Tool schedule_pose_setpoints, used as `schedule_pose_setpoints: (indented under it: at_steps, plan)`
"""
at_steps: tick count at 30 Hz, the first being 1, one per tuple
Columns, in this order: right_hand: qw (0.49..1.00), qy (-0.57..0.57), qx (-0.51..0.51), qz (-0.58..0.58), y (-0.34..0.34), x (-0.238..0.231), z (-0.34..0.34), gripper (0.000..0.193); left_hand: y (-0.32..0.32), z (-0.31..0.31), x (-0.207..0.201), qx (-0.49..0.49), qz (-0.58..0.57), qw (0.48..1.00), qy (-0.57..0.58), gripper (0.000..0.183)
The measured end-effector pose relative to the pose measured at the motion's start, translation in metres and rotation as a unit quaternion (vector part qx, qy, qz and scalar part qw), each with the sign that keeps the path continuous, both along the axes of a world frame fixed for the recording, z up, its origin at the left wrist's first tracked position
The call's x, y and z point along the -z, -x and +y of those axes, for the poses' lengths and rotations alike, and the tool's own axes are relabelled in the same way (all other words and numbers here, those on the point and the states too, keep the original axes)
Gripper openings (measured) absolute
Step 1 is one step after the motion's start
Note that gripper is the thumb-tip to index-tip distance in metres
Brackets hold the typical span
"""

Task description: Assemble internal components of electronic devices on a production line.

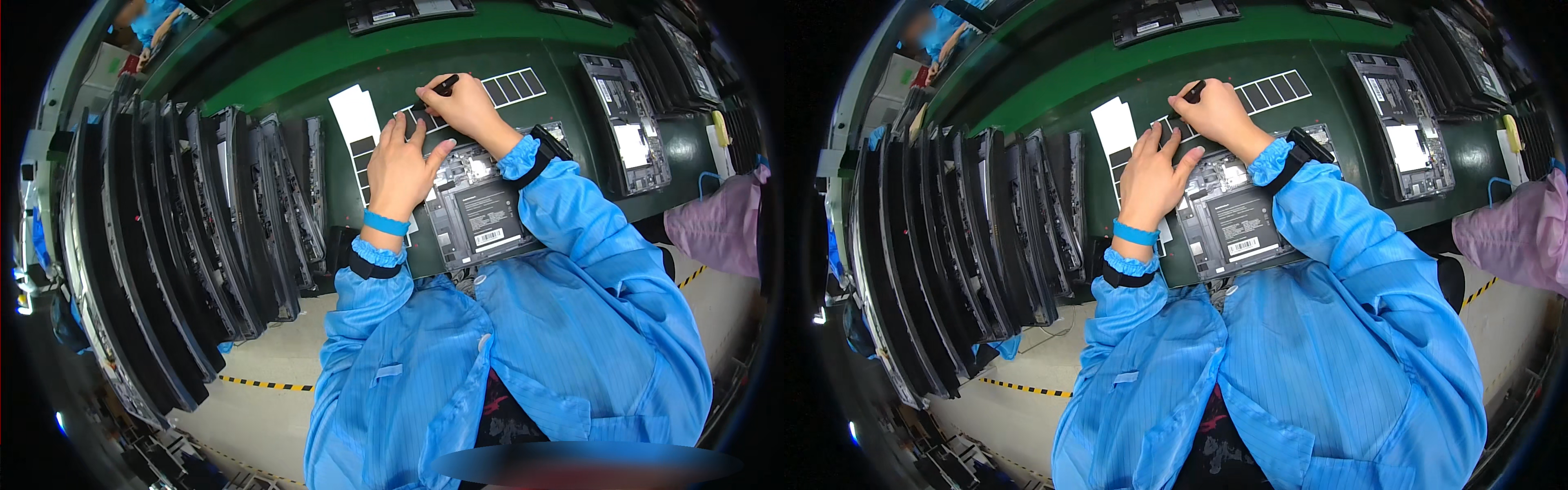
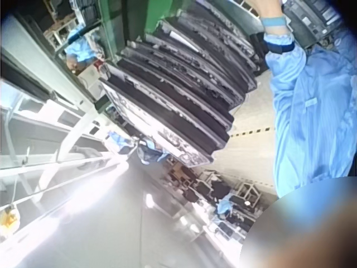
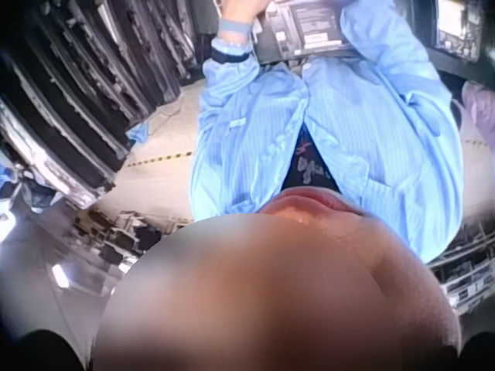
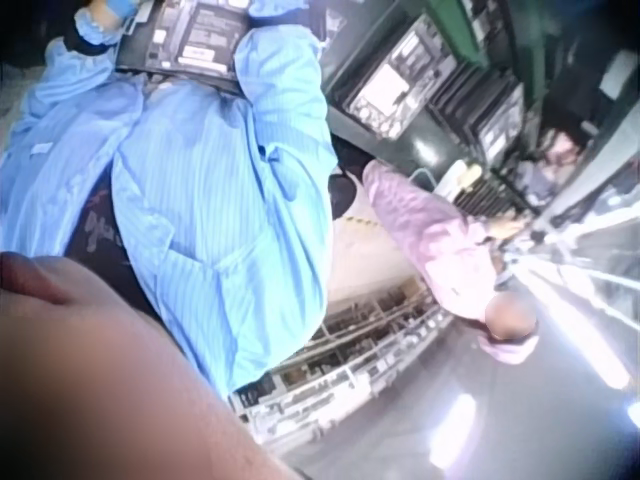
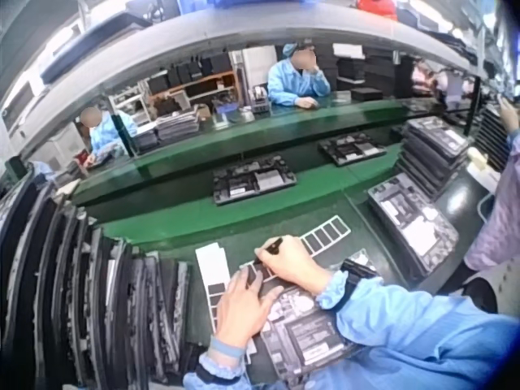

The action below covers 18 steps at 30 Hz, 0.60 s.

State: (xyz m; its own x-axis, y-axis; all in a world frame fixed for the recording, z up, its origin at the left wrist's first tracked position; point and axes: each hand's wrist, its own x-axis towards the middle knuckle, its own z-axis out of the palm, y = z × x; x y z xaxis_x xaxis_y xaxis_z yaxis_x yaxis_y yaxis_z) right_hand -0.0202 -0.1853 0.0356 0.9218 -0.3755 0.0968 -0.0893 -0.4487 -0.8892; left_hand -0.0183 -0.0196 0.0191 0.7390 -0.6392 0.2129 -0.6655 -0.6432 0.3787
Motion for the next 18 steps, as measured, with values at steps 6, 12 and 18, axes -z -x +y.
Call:
schedule_pose_setpoints:
  at_steps: [6, 12, 18]
  plan:
    - [0.999, -0.034, 0.001, 0.007, -0.003, 0.002, 0.001, 0.028, -0.003, 0.000, -0.002, 0.007, -0.006, 1.000, -0.021, 0.066]
    - [0.992, -0.126, -0.012, 0.001, -0.005, 0.010, 0.000, 0.029, -0.002, -0.001, -0.004, 0.008, -0.017, 0.999, -0.029, 0.065]
    - [0.999, -0.045, 0.018, 0.001, -0.001, 0.009, 0.001, 0.028, 0.001, -0.001, -0.001, 0.003, -0.012, 0.999, -0.031, 0.064]
